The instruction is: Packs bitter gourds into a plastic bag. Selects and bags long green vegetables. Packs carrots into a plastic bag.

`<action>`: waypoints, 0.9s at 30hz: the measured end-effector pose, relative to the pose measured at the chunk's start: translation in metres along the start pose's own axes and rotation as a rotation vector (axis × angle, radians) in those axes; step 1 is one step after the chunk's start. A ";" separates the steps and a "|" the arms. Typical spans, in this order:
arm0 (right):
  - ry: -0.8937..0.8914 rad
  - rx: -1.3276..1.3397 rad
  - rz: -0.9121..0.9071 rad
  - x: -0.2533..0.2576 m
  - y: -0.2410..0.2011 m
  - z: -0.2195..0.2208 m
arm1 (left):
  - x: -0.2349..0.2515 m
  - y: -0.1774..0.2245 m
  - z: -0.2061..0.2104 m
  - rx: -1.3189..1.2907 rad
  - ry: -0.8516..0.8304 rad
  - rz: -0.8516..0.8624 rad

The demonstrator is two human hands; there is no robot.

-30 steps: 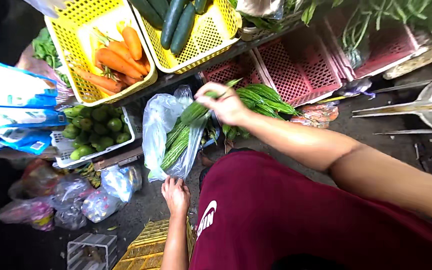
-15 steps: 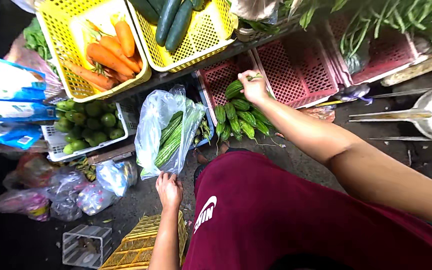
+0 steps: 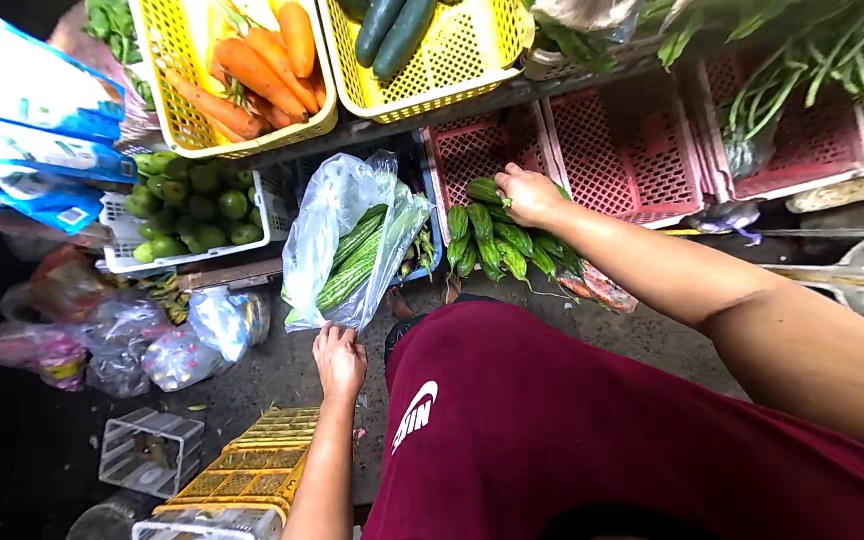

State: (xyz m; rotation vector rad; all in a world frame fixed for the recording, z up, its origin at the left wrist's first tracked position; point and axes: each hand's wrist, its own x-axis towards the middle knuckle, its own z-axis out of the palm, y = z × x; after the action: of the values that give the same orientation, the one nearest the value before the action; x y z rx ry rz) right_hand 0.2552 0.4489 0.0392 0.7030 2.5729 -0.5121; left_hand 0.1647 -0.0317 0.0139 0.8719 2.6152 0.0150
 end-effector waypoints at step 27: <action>-0.333 -0.248 -0.612 0.054 -0.360 0.127 | 0.029 -0.080 -0.051 -0.129 -0.149 0.432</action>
State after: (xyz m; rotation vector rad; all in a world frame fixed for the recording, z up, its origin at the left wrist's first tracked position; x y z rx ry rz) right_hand 0.0546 0.1235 -0.0098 -0.2529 2.4325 -0.4305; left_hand 0.0787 -0.0740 0.0406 1.3162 2.2172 0.2232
